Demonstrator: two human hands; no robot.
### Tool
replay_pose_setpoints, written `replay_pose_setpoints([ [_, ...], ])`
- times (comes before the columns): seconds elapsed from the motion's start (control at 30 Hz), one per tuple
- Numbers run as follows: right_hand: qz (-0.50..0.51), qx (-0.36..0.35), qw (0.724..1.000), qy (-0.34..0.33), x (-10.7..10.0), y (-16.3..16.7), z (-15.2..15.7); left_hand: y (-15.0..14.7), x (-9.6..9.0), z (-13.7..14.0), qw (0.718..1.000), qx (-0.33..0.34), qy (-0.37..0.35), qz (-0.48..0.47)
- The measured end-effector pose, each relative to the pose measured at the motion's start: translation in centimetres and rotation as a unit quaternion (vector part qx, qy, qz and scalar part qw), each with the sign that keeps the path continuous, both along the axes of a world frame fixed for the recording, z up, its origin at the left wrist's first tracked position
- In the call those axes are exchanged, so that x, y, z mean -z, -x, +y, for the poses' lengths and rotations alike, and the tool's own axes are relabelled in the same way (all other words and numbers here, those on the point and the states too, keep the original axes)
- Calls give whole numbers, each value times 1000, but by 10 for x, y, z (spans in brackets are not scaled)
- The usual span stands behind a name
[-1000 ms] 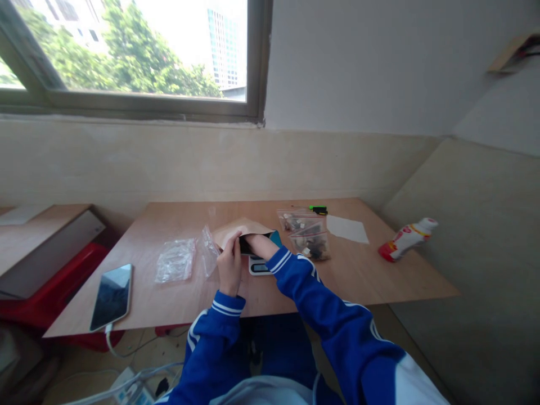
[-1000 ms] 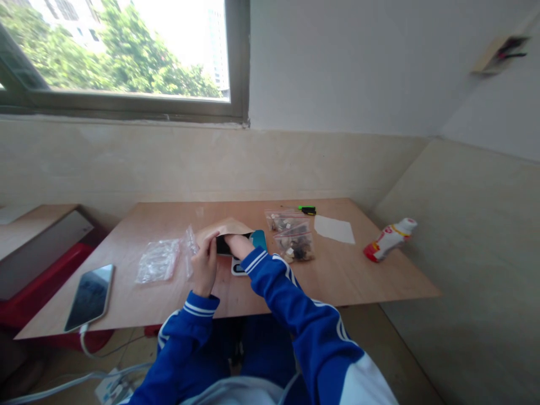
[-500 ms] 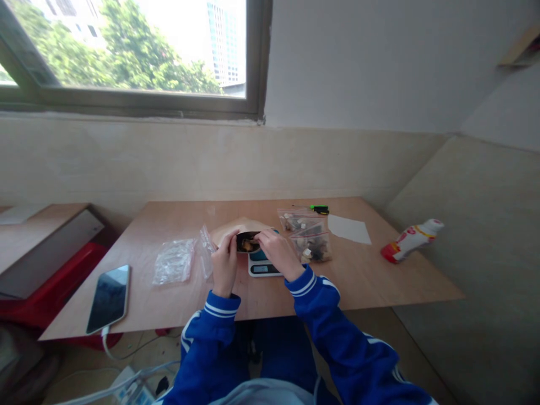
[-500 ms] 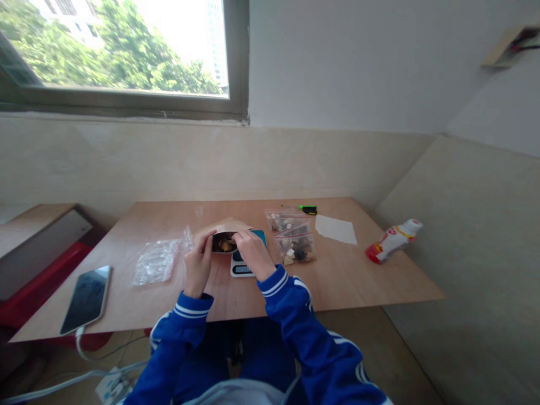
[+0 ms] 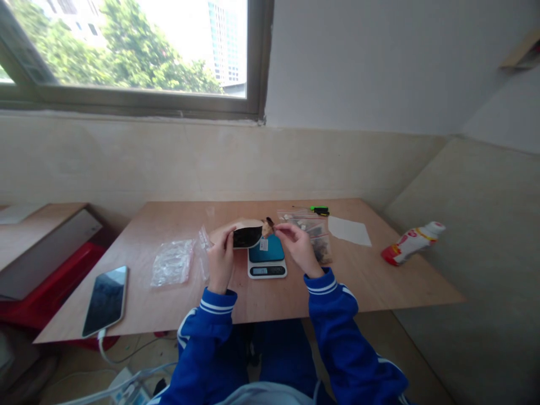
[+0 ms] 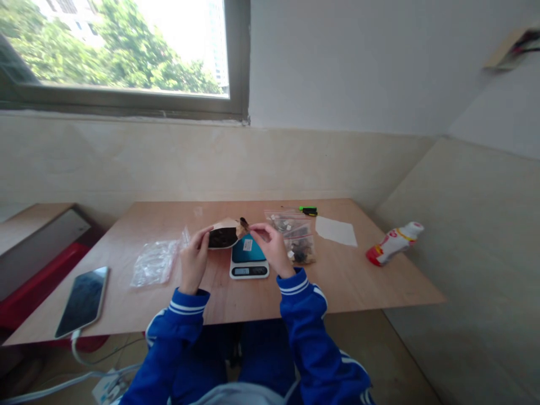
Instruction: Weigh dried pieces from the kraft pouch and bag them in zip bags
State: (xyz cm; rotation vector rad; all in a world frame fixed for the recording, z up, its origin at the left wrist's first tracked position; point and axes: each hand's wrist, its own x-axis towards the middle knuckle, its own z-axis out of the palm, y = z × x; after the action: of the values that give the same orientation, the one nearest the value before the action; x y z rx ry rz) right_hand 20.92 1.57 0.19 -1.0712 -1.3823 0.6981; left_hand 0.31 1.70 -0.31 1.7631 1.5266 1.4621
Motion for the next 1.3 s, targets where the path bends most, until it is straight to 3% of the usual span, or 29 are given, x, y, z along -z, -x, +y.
replay_pose_setpoints([
  [0.13,15,56,998,27,14,-30,1,7,-4,5,1000,-30,-6,2],
  [0.23,-103,65,991,48,35,-42,9,10,-6,7,999,-40,-12,1],
  [0.33,-235,61,968,71,59,-36,25,10,-7,7,999,-42,-14,-2],
  [0.47,-298,63,950,71,79,-18,47,11,-6,4,999,-43,-16,-4],
  [0.63,-365,67,927,52,77,-11,50,17,-7,1,999,-47,-10,-3],
  [0.83,-496,72,863,64,72,-10,31,13,-2,1,999,-33,-13,-1],
  [0.93,-478,74,874,56,62,-8,26,9,0,0,1000,-29,-12,-1],
  [1.03,-362,72,930,2,31,-6,18,6,1,-2,1000,-27,-10,-3],
  [1.13,-260,-49,963,-51,-10,1,7,3,1,-5,1000,-17,-13,-2],
  [1.23,-291,-254,922,-27,-36,17,4,-3,2,-8,1000,-5,-23,-5],
  [1.3,-340,-320,884,1,-40,33,10,-9,5,-11,1000,-9,-20,-3],
])
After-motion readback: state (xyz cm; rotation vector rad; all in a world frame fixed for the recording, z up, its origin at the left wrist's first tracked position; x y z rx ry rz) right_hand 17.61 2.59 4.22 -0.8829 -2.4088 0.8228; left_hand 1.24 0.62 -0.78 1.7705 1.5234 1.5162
